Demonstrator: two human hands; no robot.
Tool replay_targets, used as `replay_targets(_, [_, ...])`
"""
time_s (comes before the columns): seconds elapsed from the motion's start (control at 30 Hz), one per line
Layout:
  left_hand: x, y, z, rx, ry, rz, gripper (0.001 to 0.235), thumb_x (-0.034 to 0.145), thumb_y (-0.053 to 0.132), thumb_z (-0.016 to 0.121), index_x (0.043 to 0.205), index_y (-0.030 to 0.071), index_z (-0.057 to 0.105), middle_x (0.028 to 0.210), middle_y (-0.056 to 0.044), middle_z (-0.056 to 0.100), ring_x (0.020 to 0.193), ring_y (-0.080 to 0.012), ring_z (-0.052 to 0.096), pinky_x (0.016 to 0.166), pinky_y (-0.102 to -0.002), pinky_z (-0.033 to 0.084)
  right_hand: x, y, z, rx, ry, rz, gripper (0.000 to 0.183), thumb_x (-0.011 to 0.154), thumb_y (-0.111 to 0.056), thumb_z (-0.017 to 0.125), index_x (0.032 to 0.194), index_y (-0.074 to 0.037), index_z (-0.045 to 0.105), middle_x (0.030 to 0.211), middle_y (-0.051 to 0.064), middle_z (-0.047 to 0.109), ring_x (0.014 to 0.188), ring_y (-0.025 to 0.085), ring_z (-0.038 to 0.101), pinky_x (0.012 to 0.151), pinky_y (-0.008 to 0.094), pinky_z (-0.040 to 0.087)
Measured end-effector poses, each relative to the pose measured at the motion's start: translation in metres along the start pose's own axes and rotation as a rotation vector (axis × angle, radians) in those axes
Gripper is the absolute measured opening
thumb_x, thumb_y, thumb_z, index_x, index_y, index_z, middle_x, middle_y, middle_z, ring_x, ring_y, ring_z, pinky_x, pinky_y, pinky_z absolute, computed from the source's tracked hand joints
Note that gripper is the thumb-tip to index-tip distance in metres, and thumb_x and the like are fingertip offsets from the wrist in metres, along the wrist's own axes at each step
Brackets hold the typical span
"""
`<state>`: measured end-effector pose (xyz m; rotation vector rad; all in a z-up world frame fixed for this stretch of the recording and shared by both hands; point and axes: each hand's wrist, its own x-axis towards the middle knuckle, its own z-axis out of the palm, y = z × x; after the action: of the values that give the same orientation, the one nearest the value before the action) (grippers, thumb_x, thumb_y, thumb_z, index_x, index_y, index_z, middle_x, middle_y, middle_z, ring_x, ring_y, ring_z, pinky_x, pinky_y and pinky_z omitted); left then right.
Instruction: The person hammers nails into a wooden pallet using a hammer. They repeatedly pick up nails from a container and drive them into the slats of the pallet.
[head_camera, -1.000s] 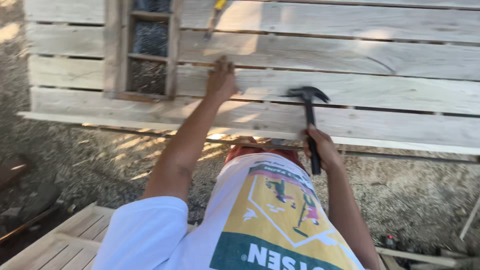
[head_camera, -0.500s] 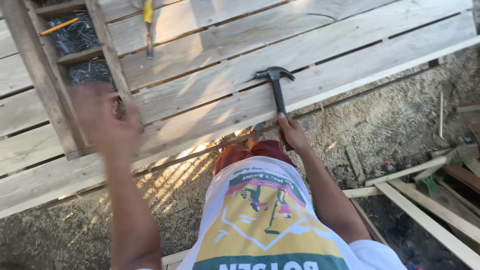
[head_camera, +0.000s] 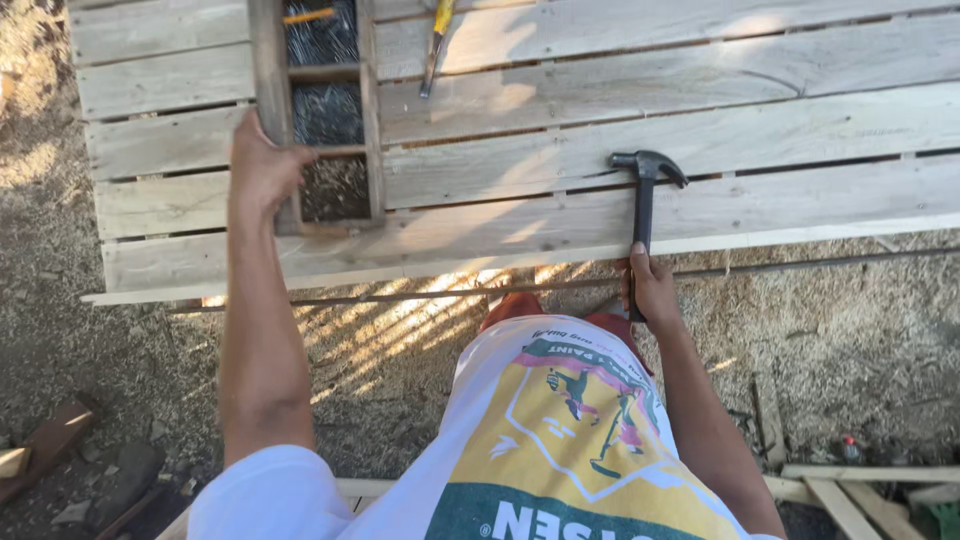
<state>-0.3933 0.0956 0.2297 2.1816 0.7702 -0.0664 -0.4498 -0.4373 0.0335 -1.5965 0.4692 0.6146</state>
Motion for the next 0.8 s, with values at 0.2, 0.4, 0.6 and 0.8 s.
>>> replay_targets(0.2, [-0.041, 0.029, 0.050, -0.038, -0.047, 0.003, 0.064, 0.079, 0.002, 0.081, 0.134, -0.002, 0.049, 0.106, -0.017, 0.068, 0.067, -0.0166, 0.069, 0.055, -0.029, 0.060, 0.002, -0.003, -0.011, 0.024, -0.078, 0.053, 0.062, 0.105, -0.055, 0.046, 0.093, 0.001, 0.069, 0.058, 0.003, 0.051, 0.043, 0.013, 0.047, 0.042, 0.029, 0.040])
replay_targets(0.4, [-0.050, 0.068, 0.098, -0.022, -0.083, 0.120, 0.057, 0.078, 0.009, 0.081, 0.127, -0.001, 0.054, 0.102, -0.017, 0.072, 0.072, -0.0204, 0.071, 0.062, -0.032, 0.059, 0.004, -0.012, -0.017, 0.093, -0.132, 0.120, 0.059, 0.103, -0.054, 0.048, 0.092, 0.001, 0.067, 0.057, 0.002, 0.051, 0.043, 0.014, 0.048, 0.042, 0.030, 0.041])
replay_targets(0.6, [-0.034, 0.123, 0.159, 0.007, -0.079, 0.293, 0.047, 0.078, 0.012, 0.084, 0.115, -0.001, 0.059, 0.094, -0.014, 0.074, 0.076, -0.0226, 0.072, 0.067, -0.036, 0.056, -0.009, -0.025, -0.032, 0.317, -0.154, 0.200, 0.050, 0.103, -0.048, 0.055, 0.091, 0.000, 0.063, 0.058, 0.000, 0.045, 0.043, 0.012, 0.041, 0.042, 0.031, 0.039])
replay_targets(0.8, [0.018, 0.159, 0.240, 0.000, -0.097, 0.272, 0.045, 0.080, 0.015, 0.084, 0.114, 0.001, 0.059, 0.095, -0.013, 0.075, 0.076, -0.0247, 0.076, 0.068, -0.039, 0.060, -0.035, -0.026, -0.078, 0.311, -0.031, 0.166, 0.045, 0.104, -0.045, 0.054, 0.092, -0.002, 0.060, 0.058, -0.002, 0.043, 0.043, 0.010, 0.039, 0.041, 0.030, 0.035])
